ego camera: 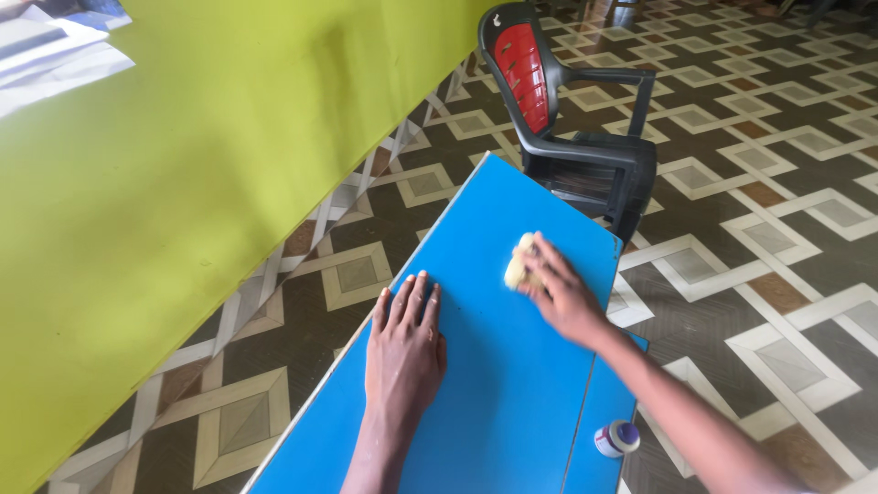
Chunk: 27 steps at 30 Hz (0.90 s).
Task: The person cleans a blue table using a yellow sponge and a cleaning liquid. They wipe the top surface, edges, and legs of the table, occasionally applying more liquid to the sponge.
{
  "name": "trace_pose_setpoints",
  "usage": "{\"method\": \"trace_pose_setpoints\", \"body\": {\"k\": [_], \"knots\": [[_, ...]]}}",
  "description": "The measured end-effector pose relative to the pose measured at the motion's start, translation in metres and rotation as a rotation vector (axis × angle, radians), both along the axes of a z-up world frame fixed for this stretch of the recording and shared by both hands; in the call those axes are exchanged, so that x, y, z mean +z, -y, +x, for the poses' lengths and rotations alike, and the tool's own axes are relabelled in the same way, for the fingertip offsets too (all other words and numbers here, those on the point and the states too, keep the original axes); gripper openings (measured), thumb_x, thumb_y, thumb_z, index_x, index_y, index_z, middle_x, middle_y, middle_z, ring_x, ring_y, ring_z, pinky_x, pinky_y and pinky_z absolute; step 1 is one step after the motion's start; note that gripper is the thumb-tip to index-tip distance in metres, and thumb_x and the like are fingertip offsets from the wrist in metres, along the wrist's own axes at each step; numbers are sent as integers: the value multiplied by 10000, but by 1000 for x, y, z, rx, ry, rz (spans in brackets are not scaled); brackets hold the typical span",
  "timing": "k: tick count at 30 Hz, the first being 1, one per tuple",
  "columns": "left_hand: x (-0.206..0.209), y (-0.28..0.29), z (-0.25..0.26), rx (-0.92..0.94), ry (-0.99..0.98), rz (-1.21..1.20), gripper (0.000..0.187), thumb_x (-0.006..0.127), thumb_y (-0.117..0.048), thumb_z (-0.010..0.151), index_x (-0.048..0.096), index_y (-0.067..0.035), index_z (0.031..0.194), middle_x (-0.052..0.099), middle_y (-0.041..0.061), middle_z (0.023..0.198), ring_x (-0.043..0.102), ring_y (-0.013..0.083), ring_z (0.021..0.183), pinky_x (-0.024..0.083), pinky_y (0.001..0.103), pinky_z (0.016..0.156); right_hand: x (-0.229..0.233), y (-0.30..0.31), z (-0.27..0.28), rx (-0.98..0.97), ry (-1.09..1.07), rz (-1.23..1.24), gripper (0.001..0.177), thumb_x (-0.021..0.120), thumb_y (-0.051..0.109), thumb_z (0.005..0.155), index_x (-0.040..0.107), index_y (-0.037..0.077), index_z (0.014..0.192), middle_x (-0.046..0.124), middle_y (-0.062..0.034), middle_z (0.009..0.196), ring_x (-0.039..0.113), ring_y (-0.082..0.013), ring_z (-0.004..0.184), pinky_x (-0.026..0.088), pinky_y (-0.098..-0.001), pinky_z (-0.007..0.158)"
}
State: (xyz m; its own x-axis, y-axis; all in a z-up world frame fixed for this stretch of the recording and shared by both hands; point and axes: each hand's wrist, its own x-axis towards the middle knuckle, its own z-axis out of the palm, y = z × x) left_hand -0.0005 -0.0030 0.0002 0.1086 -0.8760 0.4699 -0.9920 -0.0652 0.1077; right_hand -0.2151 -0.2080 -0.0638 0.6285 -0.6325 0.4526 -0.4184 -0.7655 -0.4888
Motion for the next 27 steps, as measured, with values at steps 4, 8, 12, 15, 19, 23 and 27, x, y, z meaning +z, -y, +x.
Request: {"method": "trace_pose_setpoints", "body": {"k": [4,8,12,15,19,23,27], "knots": [[-1,3,0,8,-4,35,586,541,-136,864,514,-10,1436,442,182,1547,362,296,1466,215,503,1222,-5,92,19,-120,-21,-4,564,572,368,1026,458,207,1554,188,-218,1696,281,-427,1529,338,-514,1186],[2,5,2,8,-25,18,588,549,-133,855,519,-4,1428,445,184,1543,370,304,1461,219,507,1220,-4,166,59,-179,-34,40,601,584,340,1058,382,197,1606,157,-272,1672,217,-482,1527,296,-554,1181],[2,3,5,11,-46,13,587,558,-120,850,529,-3,1424,455,179,1545,379,305,1457,223,506,1223,0,184,93,-110,14,0,579,607,305,1037,435,176,1574,245,-270,1664,253,-465,1537,308,-512,1203],[3,4,6,7,-58,-11,577,570,-118,856,539,-4,1420,468,177,1539,385,306,1457,222,505,1226,11,153,104,-3,79,-68,571,605,291,1005,471,163,1545,302,-280,1643,294,-434,1532,332,-468,1202],[-2,0,4,9,-78,-18,580,592,-123,836,557,-6,1403,482,177,1527,398,300,1452,227,499,1225,23,65,97,111,31,-141,509,611,277,1019,516,136,1499,351,-248,1642,303,-407,1540,320,-468,1214],[-8,-2,3,39,-80,-43,465,568,-137,939,581,-16,1388,503,162,1530,420,299,1456,251,483,1241,29,-42,58,195,-137,-186,521,631,244,985,529,90,1471,314,-238,1641,263,-416,1532,287,-486,1198],[-9,-4,5,70,-87,-32,499,576,-149,911,561,26,1378,489,200,1519,411,315,1441,259,468,1219,11,-142,5,285,-179,-118,567,656,214,902,535,70,1436,305,-219,1640,254,-406,1540,284,-511,1203]]}}
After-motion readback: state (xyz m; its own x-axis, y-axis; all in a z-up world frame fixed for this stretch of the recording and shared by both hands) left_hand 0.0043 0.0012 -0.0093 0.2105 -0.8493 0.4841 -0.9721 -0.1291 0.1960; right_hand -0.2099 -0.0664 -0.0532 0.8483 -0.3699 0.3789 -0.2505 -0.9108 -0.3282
